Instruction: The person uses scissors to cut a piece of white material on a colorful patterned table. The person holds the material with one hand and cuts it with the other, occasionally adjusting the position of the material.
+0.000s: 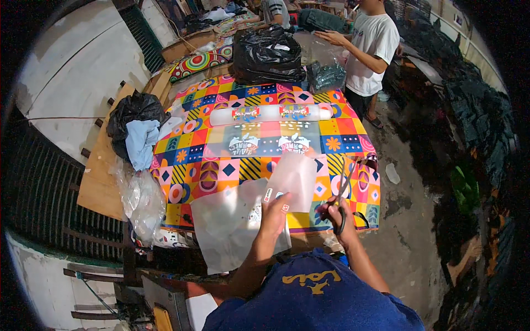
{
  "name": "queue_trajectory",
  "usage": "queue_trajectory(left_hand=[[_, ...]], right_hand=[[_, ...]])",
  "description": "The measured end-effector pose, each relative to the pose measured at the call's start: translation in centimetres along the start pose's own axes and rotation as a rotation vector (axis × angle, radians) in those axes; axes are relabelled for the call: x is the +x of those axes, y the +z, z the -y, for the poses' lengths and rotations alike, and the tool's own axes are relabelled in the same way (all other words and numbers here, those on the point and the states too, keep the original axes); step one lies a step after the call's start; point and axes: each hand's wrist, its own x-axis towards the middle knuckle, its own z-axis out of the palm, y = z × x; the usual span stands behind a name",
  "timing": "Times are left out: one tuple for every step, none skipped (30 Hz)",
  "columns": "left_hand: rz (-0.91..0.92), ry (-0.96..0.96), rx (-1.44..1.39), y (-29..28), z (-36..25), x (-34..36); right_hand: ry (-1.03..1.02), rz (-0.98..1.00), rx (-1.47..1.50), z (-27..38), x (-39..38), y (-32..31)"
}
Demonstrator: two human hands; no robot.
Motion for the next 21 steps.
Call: queue_trajectory(left_hand=[[-0.01,-0.01,-0.041,-0.6,0.5,0.2],[-0.02,-0.023,-0.081,-0.9,0.8,0.3],[-0.047,-0.021,-0.094,-1.0,1.1,0.4],[-0.076,-0.017,-0.107,-1.0,1.3,0.4],[-0.105,-0.014,-0.121,-1.1,1.5,0.5],[-0.127,-0.005,-0.128,-1.3,1.7,0.6],[-0.146,0.005,-0.134,-1.3,1.9,0.8],[-0.166,0.015,-0.14,-1.4,2.0,1.0],[-0.176,0.034,-0.134,-1.4,2.1,1.0],[-0.186,0.053,-0.128,-1.0,1.9,0.9],[-0.196,0.072,-0.123,-0.7,1.7,0.7],[-0.218,0.09,-0.125,-0.3,1.7,0.6],[-0.239,0.11,-0.126,0.1,1.7,0.4],[-0.26,0.13,-0.127,0.5,1.8,0.4],[-0.275,0.145,-0.112,0.7,2.1,0.3],[-0.291,0.159,-0.097,1.0,2.3,0.1],[-0.306,0.173,-0.083,1.3,2.5,0.0],[-0.316,0.165,-0.063,1.6,2.5,-0.2],[-0.329,0.156,-0.044,1.9,2.5,-0.5],[-0.341,0.147,-0.024,2.1,2.6,-0.6],[-0.353,0.151,0.027,1.9,3.1,-0.7]], right_hand=[[0.007,0.046,0.018,-0.6,-0.3,0.2],[0.058,0.114,-0.009,-1.6,-0.6,-0.2],[0.097,0.182,-0.032,-2.8,-0.9,-0.7],[0.138,0.251,-0.056,-3.2,-1.1,-0.6],[0.174,0.326,-0.125,-3.4,-1.4,-0.7],[0.183,0.366,-0.145,-3.5,-1.6,-0.6],[0.19,0.406,-0.164,-3.4,-1.7,-0.4],[0.197,0.446,-0.184,-3.3,-1.9,-0.1],[0.227,0.484,-0.142,-3.0,-2.1,0.3],[0.215,0.523,-0.151,-2.9,-2.2,0.5],[0.202,0.561,-0.159,-2.7,-2.1,0.6],[0.19,0.6,-0.168,-2.6,-2.1,0.7],[0.172,0.603,-0.181,-2.4,-2.2,1.1],[0.154,0.605,-0.194,-2.3,-2.3,1.5],[0.136,0.607,-0.207,-2.2,-2.3,1.7],[0.121,0.605,-0.239,-2.3,-2.2,1.7],[0.106,0.602,-0.271,-2.4,-2.0,1.6],[0.09,0.599,-0.303,-2.5,-1.9,1.5],[0.105,0.58,-0.284,-2.3,-1.9,1.6],[0.119,0.56,-0.264,-1.9,-1.9,1.9],[0.133,0.54,-0.245,-1.7,-1.9,2.1]])
